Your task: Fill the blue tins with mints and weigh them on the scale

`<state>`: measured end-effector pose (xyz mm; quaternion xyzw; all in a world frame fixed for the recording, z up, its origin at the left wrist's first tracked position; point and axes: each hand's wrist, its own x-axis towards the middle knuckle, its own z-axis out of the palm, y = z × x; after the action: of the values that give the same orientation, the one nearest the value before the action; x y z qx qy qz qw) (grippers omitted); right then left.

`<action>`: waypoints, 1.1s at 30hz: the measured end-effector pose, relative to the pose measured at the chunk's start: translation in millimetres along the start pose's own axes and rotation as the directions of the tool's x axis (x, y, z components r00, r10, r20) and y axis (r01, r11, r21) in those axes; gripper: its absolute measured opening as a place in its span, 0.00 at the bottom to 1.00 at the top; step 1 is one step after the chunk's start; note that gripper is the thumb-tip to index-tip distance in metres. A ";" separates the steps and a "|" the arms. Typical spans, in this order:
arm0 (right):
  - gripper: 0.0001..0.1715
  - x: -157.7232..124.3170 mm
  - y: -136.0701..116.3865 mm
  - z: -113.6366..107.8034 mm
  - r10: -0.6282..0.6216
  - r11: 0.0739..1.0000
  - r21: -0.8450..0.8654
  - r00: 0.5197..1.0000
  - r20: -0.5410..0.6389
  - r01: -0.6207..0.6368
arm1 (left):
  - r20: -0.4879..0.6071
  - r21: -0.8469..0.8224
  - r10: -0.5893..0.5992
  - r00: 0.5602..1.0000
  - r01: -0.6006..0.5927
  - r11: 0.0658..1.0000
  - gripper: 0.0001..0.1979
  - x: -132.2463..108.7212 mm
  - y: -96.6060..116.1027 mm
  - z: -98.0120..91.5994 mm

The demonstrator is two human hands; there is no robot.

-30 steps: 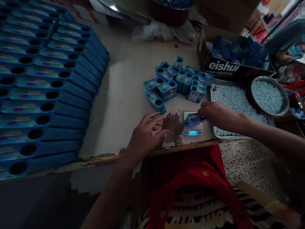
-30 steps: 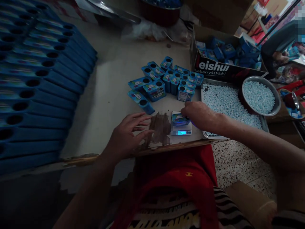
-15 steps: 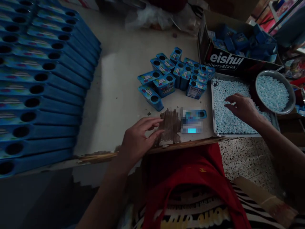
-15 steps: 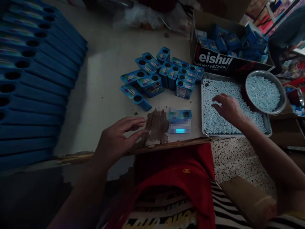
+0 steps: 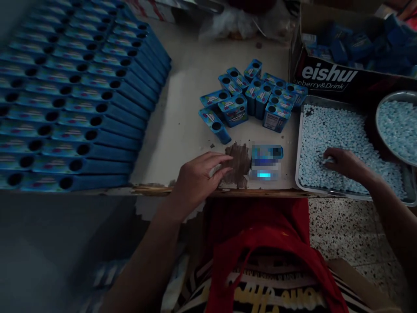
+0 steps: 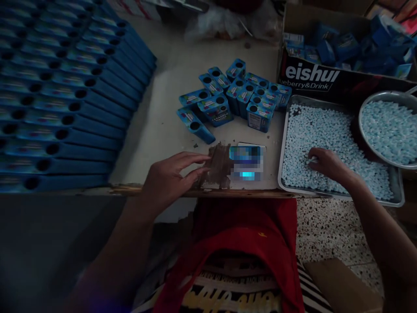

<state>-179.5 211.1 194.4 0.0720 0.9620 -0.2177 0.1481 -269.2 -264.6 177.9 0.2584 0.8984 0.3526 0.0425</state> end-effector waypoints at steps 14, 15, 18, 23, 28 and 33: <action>0.30 -0.4 -21.8 1.1 0.249 0.732 0.640 0.966 0.068 -0.234 | 0.063 0.089 0.026 0.998 -0.032 0.996 0.30 15.4 10.8 8.1; 0.29 0.9 -32.4 -1.1 0.216 0.761 0.617 0.975 0.052 -0.201 | 0.067 0.086 0.024 0.997 -0.029 0.996 0.30 16.7 10.5 10.0; 0.23 2.5 -79.3 -12.8 -0.004 0.845 0.534 1.000 0.011 -0.002 | 0.074 0.069 0.031 0.997 -0.037 0.997 0.28 19.2 7.8 13.8; 0.07 9.7 -171.7 -26.4 -0.406 0.905 0.184 0.907 0.110 0.383 | 0.070 0.023 0.070 0.995 -0.071 0.997 0.27 16.6 -2.9 10.5; 0.13 25.0 -215.0 -25.5 -0.382 0.865 -0.228 0.882 0.276 0.447 | 0.065 -0.008 0.072 0.995 -0.072 0.997 0.24 8.3 -19.7 3.8; 0.14 28.4 -221.1 -27.7 -0.353 0.847 -0.308 0.891 0.284 0.433 | 0.065 -0.019 0.099 0.993 -0.098 0.995 0.24 7.1 -33.0 5.5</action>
<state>-258.2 27.6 297.1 -0.1803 0.9574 -0.0686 0.2149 -288.3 -278.1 152.9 0.3138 0.8798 0.3525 0.0567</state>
